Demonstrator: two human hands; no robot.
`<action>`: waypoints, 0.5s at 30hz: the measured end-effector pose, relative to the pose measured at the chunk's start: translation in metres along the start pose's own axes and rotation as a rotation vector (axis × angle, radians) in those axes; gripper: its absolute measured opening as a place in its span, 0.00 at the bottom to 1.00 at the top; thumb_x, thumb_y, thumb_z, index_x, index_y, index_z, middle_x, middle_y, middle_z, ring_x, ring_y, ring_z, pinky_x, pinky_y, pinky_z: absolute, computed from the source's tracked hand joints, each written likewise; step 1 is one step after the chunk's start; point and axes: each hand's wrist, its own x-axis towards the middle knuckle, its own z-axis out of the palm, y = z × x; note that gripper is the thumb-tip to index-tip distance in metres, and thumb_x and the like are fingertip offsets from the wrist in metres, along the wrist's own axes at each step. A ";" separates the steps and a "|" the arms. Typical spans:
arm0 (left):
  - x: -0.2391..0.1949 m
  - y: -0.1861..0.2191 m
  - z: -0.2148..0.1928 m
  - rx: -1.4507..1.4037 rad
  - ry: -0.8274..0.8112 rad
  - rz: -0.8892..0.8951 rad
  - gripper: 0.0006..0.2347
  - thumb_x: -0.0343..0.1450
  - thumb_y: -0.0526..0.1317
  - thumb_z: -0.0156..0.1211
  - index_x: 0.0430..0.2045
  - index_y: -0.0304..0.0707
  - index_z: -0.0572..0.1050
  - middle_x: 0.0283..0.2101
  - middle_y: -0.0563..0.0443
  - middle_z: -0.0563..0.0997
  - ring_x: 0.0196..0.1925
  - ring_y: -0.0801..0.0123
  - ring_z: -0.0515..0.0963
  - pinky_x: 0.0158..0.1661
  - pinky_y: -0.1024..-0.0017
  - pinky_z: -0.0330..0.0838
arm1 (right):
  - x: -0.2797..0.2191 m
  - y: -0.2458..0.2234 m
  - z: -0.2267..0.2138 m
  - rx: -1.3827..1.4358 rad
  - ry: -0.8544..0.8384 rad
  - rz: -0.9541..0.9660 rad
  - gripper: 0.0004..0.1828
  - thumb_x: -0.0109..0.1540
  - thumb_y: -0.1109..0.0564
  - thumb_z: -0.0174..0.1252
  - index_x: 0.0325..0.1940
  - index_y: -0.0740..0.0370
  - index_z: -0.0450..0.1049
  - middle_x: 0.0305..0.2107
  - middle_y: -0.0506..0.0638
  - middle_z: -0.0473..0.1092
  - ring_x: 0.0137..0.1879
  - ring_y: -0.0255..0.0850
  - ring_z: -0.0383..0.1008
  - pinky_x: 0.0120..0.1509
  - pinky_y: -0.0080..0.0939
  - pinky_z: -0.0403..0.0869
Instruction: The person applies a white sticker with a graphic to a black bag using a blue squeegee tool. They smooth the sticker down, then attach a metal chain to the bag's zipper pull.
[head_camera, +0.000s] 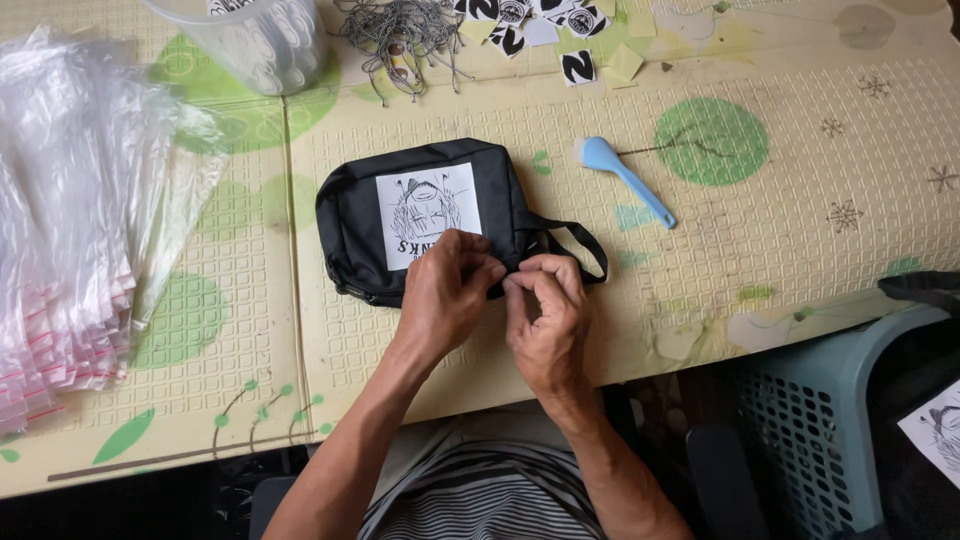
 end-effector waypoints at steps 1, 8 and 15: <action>0.000 0.000 -0.001 -0.002 0.000 -0.002 0.10 0.68 0.32 0.66 0.41 0.29 0.77 0.30 0.42 0.86 0.37 0.52 0.87 0.46 0.56 0.77 | -0.001 0.001 0.001 -0.001 -0.003 0.001 0.04 0.62 0.62 0.65 0.32 0.59 0.77 0.36 0.49 0.71 0.41 0.48 0.79 0.49 0.43 0.77; -0.001 0.010 -0.018 0.064 -0.111 0.096 0.11 0.69 0.32 0.63 0.46 0.33 0.76 0.33 0.44 0.87 0.40 0.50 0.87 0.44 0.53 0.77 | -0.001 0.000 0.003 -0.019 0.012 -0.010 0.05 0.62 0.62 0.65 0.32 0.58 0.78 0.36 0.48 0.71 0.41 0.47 0.79 0.48 0.42 0.77; 0.004 0.003 -0.021 0.036 -0.213 0.173 0.15 0.64 0.27 0.61 0.45 0.36 0.75 0.33 0.45 0.85 0.40 0.50 0.87 0.43 0.54 0.78 | -0.003 0.000 0.003 -0.010 0.005 -0.005 0.04 0.62 0.62 0.65 0.32 0.60 0.78 0.36 0.49 0.71 0.41 0.48 0.79 0.48 0.43 0.76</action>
